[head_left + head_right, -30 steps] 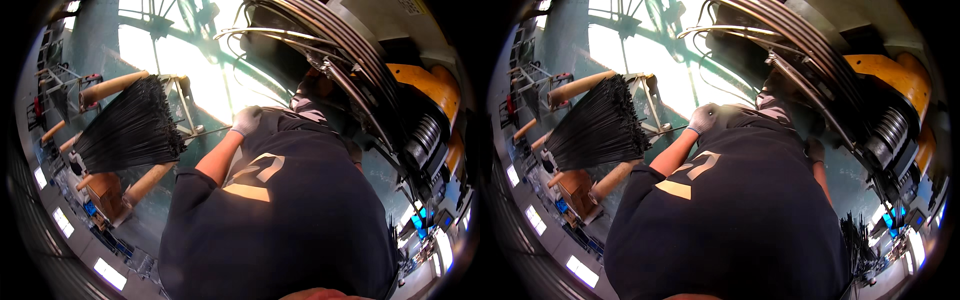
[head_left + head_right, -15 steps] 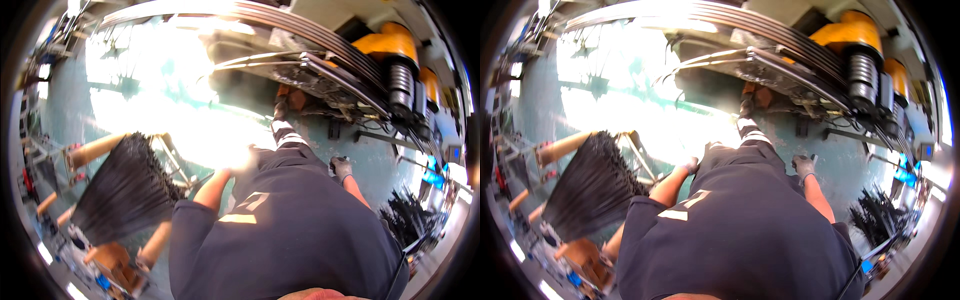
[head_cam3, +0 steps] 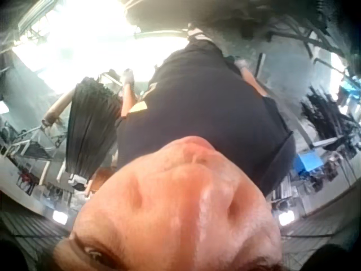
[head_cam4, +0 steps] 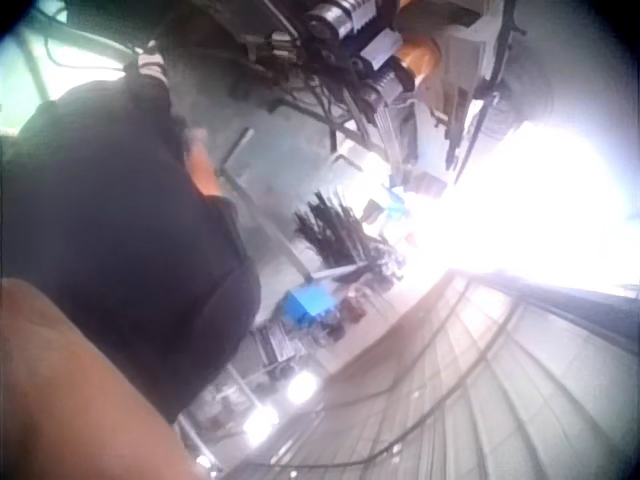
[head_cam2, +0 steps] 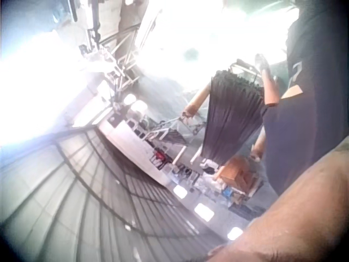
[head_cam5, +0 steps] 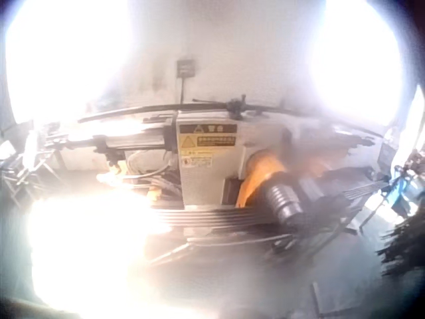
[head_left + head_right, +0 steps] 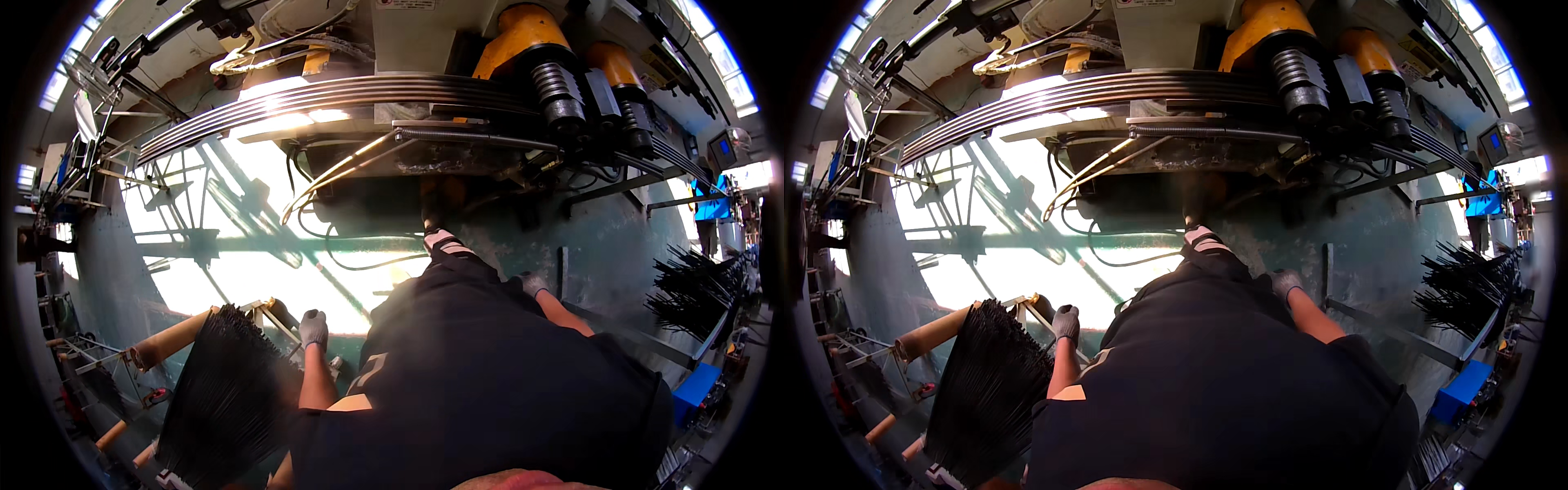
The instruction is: The person repeatedly picks up bundles of long metal rods from a floor rack, inserts them into a yellow bending machine, and operates the machine to bend the rods. The bent rods are then removed and placed onto a nearby rack. The process is repeated multiple times throughout the clip.
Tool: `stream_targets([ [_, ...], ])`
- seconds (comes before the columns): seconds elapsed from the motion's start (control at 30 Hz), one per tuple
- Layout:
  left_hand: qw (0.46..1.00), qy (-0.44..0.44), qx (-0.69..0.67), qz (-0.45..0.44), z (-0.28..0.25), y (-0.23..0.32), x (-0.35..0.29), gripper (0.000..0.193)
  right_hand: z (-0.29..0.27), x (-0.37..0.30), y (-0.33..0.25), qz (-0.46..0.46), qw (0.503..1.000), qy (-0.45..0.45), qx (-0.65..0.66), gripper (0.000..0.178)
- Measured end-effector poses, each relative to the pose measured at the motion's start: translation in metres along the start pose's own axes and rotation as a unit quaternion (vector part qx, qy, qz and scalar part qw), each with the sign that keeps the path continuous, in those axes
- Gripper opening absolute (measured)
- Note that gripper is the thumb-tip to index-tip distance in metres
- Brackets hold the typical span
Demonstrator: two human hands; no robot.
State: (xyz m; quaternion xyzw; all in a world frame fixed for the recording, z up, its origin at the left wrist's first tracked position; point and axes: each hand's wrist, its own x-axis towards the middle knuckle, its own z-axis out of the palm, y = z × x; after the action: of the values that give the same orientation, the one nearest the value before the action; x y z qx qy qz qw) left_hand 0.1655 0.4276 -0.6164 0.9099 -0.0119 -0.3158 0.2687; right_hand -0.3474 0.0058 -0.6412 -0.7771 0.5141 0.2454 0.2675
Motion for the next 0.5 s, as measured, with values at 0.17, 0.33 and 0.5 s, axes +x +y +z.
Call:
stream_targets([
  [0.17, 0.935, -0.15, -0.315, 0.065, 0.058, 0.127, -0.01, 0.039, -0.036, 0.018, -0.065, 0.054, 0.977, 0.007, 0.207, 0.038],
  [0.33, 0.913, -0.203, -0.306, 0.179, 0.049, 0.186, -0.033, 0.035, -0.025, 0.045, -0.056, -0.015, 0.98, 0.094, 0.177, 0.031],
  [0.5, 0.864, -0.118, -0.47, 0.136, -0.008, 0.224, -0.024, 0.032, -0.042, 0.027, -0.076, -0.031, 0.988, 0.146, 0.036, 0.032],
])
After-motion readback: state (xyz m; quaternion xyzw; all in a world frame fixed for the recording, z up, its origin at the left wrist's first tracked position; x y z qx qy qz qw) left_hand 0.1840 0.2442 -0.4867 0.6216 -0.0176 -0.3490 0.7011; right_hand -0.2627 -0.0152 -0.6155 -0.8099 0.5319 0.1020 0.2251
